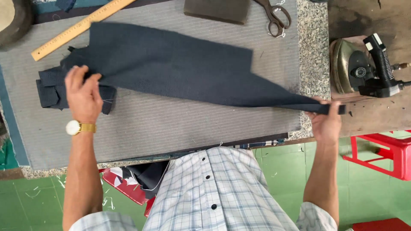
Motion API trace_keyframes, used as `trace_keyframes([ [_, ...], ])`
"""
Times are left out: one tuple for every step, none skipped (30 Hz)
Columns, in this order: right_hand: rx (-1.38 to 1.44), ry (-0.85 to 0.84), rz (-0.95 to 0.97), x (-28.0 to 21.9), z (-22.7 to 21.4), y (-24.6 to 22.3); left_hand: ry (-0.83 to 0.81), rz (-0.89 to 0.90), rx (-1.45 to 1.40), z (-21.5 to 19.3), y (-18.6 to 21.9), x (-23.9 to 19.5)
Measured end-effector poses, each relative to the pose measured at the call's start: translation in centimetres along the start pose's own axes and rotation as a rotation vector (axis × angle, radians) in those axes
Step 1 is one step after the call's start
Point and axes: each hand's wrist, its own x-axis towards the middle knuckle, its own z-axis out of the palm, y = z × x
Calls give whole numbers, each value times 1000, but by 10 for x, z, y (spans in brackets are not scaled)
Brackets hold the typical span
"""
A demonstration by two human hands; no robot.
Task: Folding and cutting dark blue fabric pieces on a cutting table using scissors and a ruler for alignment.
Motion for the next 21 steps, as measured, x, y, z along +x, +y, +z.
trace_keyframes([
  [-105,-58,21,-6,2,6,-44,-25,33,14,-5,-12],
  [-102,-43,22,-4,-3,15,-50,-14,24,22,-7,-22],
  [-153,-40,21,-3,-8,24,-82,-51,35,29,-9,-31],
  [-204,-35,16,1,-14,31,-111,-86,45,38,-10,-38],
  [-201,-20,14,-3,-13,28,-113,-74,35,42,-13,-41],
  [-352,69,51,-6,-12,25,-116,-96,49,46,-15,-46],
  [-502,157,91,-10,-11,23,-119,-118,62,50,-18,-52],
  [-501,170,93,-12,-10,19,-123,-109,53,51,-17,-52],
  [-519,179,87,-15,-9,14,-116,-111,57,52,-18,-53],
  [-538,183,81,-16,-6,10,-108,-116,63,52,-18,-54],
  [-538,192,81,-17,-7,9,-110,-112,57,55,-20,-57],
  [-579,190,89,-17,-7,8,-112,-116,76,57,-23,-59],
  [-620,189,96,-18,-7,6,-115,-121,96,59,-25,-61],
  [-621,193,97,-16,-12,9,-116,-119,92,59,-26,-62],
  [-642,190,101,-14,-16,11,-111,-123,103,59,-26,-62],
  [-661,191,105,-13,-22,14,-106,-125,112,60,-25,-61],
  [-661,197,107,-11,-28,15,-108,-121,107,60,-26,-63],
  [-646,195,104,-10,-34,17,-92,-115,108,61,-27,-63],
  [-630,193,102,-9,-40,19,-75,-108,109,62,-28,-62],
  [-626,202,104,-4,-53,27,-76,-100,104,64,-28,-64],
  [-600,182,89,0,-67,35,-81,-130,111,66,-29,-65],
])
